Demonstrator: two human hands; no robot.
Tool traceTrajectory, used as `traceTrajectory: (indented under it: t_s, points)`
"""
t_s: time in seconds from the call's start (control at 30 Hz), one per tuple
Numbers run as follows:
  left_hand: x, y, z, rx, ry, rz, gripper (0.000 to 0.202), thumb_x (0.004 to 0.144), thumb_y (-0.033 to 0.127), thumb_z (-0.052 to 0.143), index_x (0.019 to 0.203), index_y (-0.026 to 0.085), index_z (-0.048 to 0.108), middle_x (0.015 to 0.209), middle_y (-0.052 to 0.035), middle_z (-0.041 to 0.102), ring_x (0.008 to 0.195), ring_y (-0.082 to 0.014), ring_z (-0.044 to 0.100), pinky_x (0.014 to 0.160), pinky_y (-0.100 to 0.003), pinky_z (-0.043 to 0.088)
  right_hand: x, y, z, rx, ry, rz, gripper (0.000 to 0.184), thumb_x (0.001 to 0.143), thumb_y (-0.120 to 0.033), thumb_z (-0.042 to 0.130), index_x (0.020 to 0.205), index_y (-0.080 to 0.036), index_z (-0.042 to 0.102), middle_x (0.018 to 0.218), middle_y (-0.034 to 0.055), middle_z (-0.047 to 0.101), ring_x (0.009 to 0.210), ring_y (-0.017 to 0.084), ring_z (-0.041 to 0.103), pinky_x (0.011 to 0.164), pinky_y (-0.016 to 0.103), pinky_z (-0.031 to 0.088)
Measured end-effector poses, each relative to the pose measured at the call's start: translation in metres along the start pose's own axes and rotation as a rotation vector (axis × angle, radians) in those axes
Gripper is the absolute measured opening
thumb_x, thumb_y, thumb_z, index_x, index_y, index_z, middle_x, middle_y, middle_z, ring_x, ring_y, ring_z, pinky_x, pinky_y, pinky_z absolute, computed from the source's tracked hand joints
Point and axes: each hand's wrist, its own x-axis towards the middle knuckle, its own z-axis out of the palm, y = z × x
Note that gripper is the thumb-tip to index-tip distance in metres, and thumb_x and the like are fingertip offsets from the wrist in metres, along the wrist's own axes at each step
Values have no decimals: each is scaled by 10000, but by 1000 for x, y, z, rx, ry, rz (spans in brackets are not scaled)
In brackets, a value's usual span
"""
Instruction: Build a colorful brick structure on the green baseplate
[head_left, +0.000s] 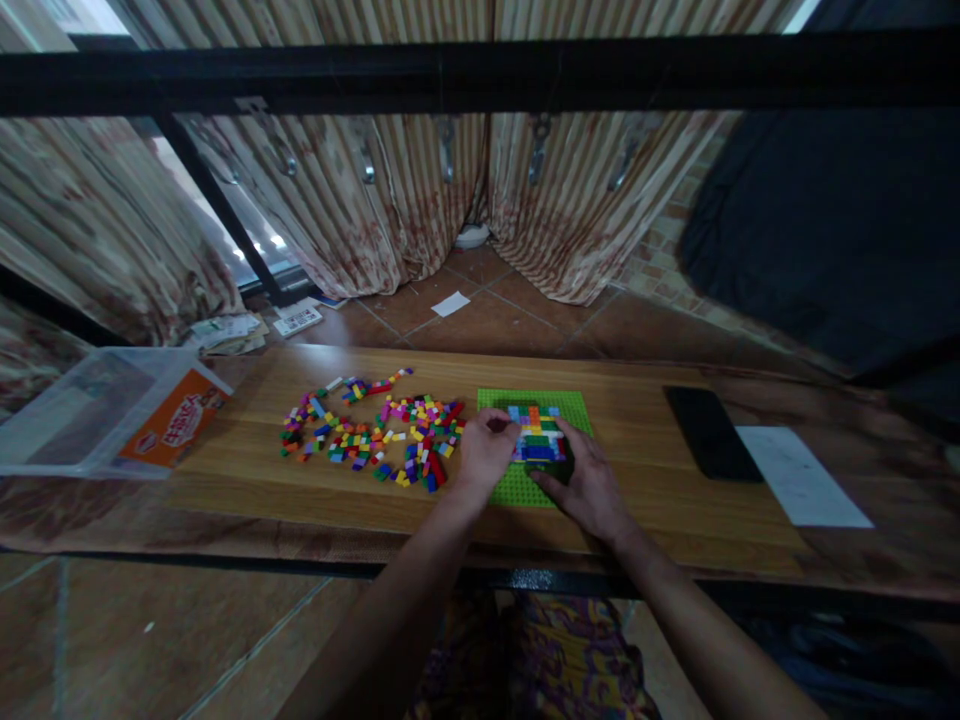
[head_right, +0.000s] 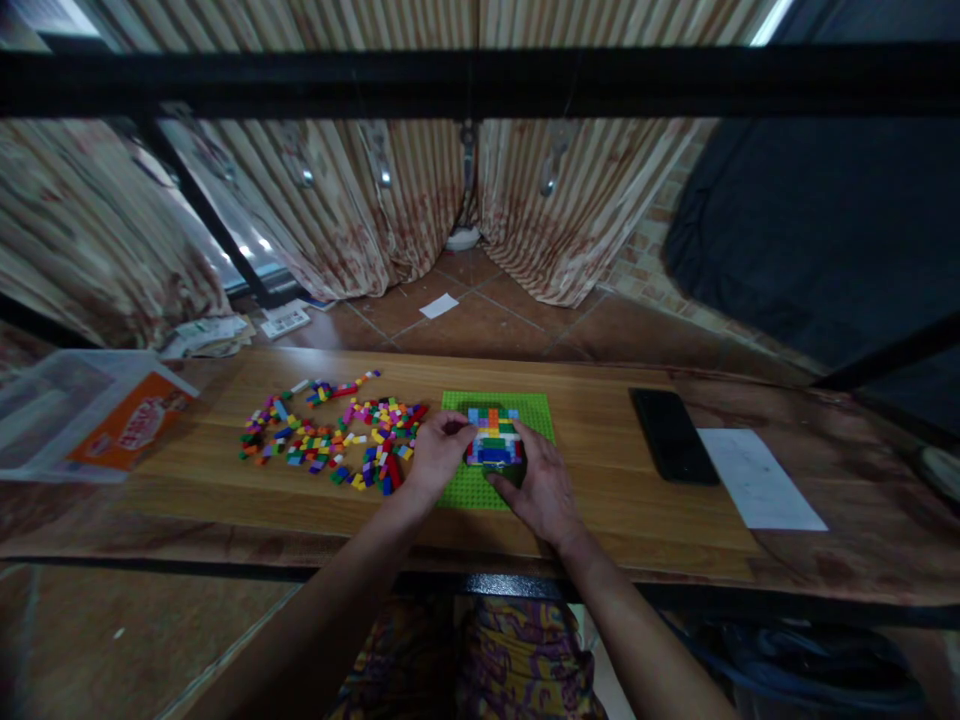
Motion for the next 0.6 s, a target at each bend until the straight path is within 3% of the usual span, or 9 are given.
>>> traceTrajectory:
  t_s: [0.13, 0.37, 0.6]
  points:
    - [1, 4, 1, 107, 0, -31, 191, 699, 300, 714, 789, 146, 646, 729, -26, 648, 649, -137, 595, 598, -242, 435, -1, 3, 3, -6, 0, 1, 810, 782, -483, 662, 1458, -180, 334, 1330, 160, 531, 1204, 333, 502, 1023, 521, 411]
    - [3, 8, 5, 262, 23, -26, 210, 711, 292, 715, 839, 136, 657, 770, -42, 675, 700, -150, 621, 631, -247, 440, -1, 6, 6, -16, 9, -8, 816, 781, -484, 661, 1464, -195, 321, 1333, 156, 528, 1204, 331, 506, 1012, 523, 417]
    - [-1, 12, -3, 238, 58, 45, 233, 727, 322, 704, 860, 133, 676, 762, -45, 679, 682, -146, 621, 652, -252, 466, 0, 4, 6, -12, 31, -33, 793, 786, -481, 654, 1454, -198, 335, 1319, 156, 539, 1197, 326, 517, 1015, 517, 414]
